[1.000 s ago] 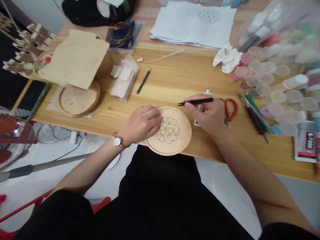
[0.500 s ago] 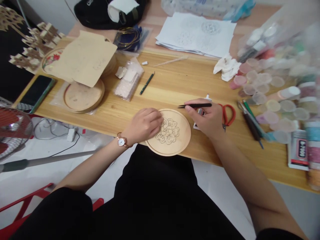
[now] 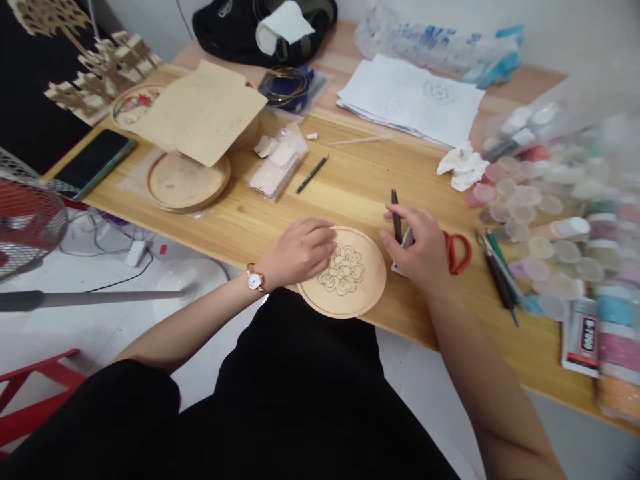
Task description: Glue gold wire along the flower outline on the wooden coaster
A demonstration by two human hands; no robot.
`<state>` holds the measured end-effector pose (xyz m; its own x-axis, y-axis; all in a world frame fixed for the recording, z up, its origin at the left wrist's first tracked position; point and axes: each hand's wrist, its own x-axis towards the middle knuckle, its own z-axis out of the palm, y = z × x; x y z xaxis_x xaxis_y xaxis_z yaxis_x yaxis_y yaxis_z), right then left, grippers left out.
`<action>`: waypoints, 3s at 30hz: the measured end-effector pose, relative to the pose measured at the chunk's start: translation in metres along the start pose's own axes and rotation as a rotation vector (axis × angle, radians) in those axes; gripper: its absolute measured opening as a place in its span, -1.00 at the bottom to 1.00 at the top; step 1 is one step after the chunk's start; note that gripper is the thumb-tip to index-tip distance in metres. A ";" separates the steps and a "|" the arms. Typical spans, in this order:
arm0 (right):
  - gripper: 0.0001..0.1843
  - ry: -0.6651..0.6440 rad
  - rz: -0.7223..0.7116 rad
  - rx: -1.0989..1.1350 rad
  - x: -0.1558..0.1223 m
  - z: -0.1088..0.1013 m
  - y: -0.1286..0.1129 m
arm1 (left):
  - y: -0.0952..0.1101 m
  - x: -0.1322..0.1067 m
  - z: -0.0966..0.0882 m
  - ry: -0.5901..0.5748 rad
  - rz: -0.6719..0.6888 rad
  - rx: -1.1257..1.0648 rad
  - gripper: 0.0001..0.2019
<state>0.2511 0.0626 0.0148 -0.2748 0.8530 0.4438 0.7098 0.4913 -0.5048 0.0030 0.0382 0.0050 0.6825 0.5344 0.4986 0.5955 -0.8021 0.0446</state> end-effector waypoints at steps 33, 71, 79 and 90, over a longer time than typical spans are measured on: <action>-0.73 -0.361 0.308 -0.538 -0.022 -0.007 -0.073 | 0.001 0.001 -0.006 0.072 0.052 0.015 -0.78; -0.63 0.082 0.382 -0.152 -0.090 -0.015 -0.052 | -0.014 -0.017 -0.003 -0.070 0.006 -0.117 -0.74; -0.68 -0.175 0.087 -0.245 -0.047 0.009 -0.091 | -0.015 -0.017 0.000 -0.071 -0.015 -0.148 -0.74; -0.68 -0.352 -0.082 -0.483 -0.018 0.029 -0.082 | -0.015 -0.013 -0.001 -0.062 -0.021 -0.203 -0.71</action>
<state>0.1791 0.0119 0.0266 -0.4810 0.8632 0.1534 0.8688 0.4927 -0.0488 -0.0154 0.0428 -0.0016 0.6991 0.5621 0.4419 0.5169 -0.8243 0.2309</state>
